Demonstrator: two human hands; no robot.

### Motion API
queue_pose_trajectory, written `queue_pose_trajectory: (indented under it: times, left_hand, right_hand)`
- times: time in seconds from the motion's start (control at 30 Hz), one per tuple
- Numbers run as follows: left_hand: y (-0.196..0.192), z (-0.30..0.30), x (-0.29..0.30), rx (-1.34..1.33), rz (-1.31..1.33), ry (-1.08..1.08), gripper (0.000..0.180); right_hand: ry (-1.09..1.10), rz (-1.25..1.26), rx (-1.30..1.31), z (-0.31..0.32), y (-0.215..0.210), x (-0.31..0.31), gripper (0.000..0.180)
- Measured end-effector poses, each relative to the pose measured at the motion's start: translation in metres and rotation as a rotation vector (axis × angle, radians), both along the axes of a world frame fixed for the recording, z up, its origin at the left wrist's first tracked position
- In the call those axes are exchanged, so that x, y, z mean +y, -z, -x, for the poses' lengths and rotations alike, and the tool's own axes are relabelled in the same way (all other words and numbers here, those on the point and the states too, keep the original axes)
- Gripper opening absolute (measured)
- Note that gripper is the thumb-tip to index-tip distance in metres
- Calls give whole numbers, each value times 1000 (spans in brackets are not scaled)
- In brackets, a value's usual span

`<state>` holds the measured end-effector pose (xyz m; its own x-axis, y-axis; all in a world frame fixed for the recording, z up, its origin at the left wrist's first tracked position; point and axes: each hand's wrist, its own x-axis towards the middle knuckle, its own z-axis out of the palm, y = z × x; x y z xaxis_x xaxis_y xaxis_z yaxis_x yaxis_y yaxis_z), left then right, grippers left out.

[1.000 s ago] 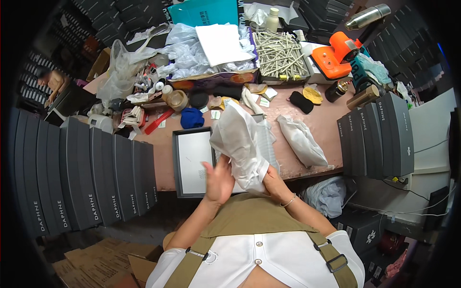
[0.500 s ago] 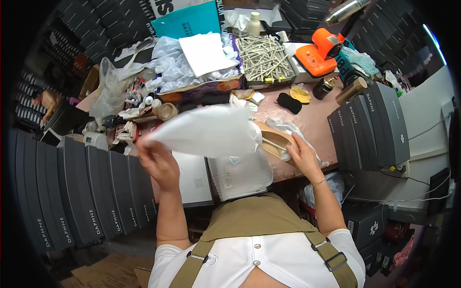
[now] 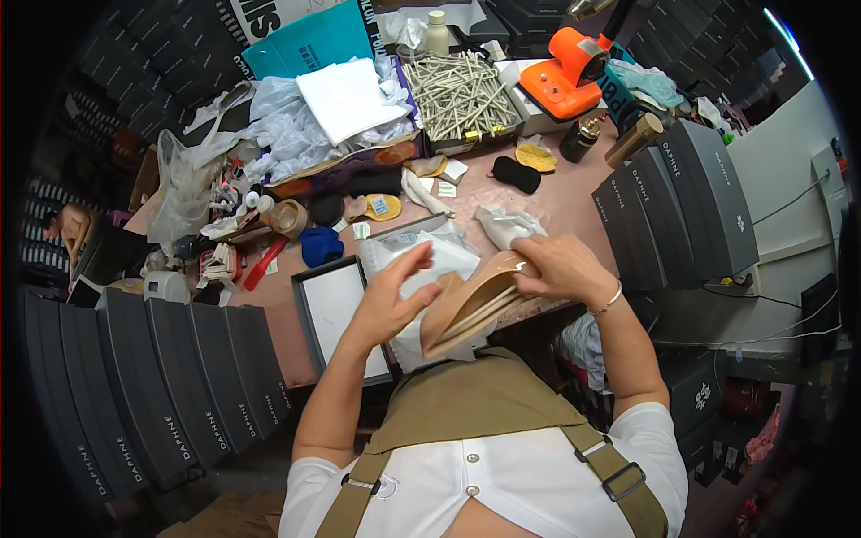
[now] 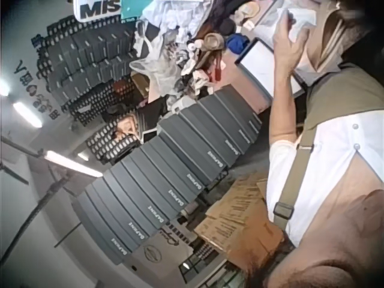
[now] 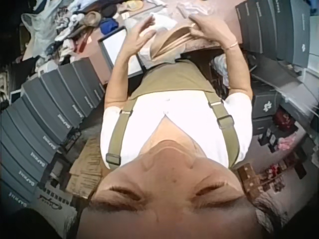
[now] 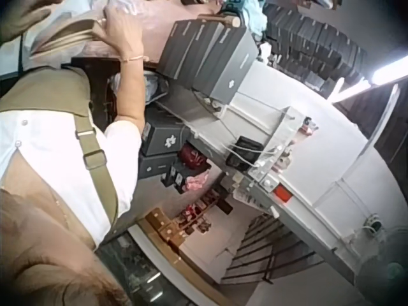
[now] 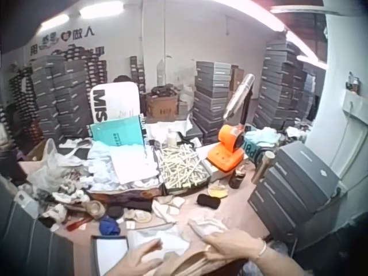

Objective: Inspecting, wiping, and packing a pair of high-heeled shoes into a box with protective inserts.

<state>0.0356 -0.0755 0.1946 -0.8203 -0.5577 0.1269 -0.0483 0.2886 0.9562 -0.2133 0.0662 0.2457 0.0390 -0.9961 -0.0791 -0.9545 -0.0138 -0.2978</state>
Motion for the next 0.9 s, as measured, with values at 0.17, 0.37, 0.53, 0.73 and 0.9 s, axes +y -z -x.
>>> queue_pose_trajectory:
  times: [0.17, 0.37, 0.53, 0.73, 0.9]
  left_hand:
    - [54, 22, 16, 38, -1157, 217, 56]
    - [69, 17, 44, 261, -848, -379, 56]
    - [112, 6, 34, 44, -601, -594, 72]
    - [100, 12, 24, -303, 167, -528, 86]
    - [97, 20, 48, -37, -533, -248, 84]
  right_hand:
    - [-246, 528, 120, -44, 7, -61, 36]
    - [282, 106, -736, -99, 91, -22, 22]
    - [509, -335, -1299, -95, 135, -11, 22]
    - [454, -228, 214, 48, 150, 11, 34]
    - [266, -514, 158, 98, 189, -9, 53]
